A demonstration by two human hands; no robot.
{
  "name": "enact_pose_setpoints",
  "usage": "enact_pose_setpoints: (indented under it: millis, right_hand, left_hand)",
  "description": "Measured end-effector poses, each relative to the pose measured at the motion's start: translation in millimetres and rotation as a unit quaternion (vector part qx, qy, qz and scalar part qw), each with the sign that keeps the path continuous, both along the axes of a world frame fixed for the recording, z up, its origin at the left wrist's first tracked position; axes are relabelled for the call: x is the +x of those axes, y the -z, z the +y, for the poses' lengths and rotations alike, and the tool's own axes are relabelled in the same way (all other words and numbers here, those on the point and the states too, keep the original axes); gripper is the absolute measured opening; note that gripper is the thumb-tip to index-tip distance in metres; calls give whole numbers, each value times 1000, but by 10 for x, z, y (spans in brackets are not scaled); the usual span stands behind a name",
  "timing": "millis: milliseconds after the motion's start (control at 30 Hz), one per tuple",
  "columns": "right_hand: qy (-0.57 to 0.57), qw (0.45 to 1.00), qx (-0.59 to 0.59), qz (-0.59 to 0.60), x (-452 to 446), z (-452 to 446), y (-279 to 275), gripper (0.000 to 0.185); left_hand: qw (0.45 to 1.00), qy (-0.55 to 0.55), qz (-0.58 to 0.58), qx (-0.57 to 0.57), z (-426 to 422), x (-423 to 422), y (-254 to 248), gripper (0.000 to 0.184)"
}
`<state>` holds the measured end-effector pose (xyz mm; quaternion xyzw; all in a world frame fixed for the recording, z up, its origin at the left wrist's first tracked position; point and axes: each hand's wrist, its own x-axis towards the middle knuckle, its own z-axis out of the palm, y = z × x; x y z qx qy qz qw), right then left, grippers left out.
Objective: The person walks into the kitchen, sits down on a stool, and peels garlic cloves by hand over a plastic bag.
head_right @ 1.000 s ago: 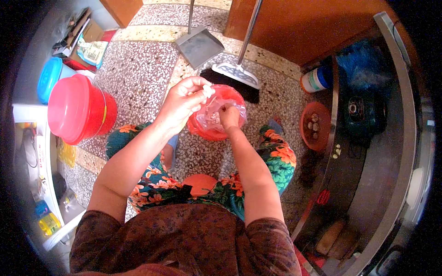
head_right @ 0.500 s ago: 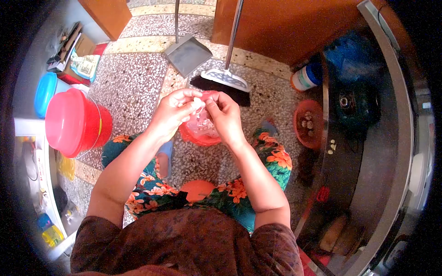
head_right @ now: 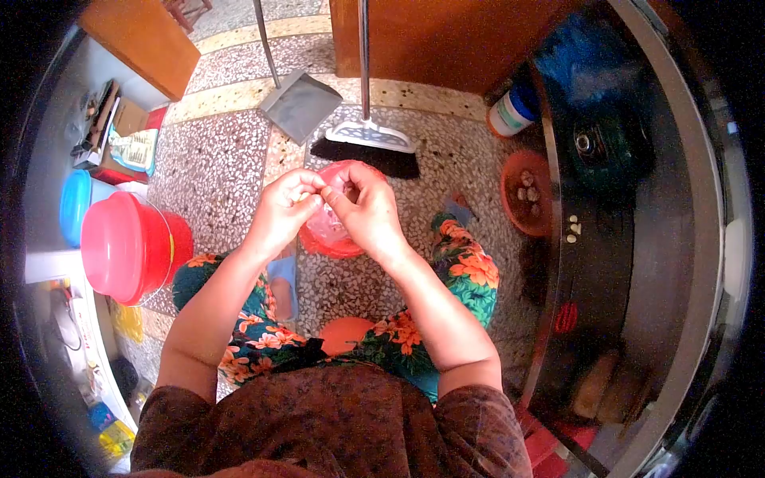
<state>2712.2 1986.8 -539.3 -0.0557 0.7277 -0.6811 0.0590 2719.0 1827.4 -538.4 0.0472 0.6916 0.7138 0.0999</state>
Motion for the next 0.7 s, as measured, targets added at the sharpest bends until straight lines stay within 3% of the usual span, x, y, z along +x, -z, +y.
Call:
enact_pose_setpoints:
  millis: [333,500,700]
  right_hand:
    - [-25,998,-42,-35,14,9,5,8]
    - [-2,999,46,25,21,-24,1,12]
    - [-15,998,-39,-56,37,-49,-113,20]
  left_hand:
    - [992,-28,87,-82,-22,22,76,13]
    - [997,-27,72,-16,5,42,60,13]
    - [997,-53,46,31,19,16,21,12]
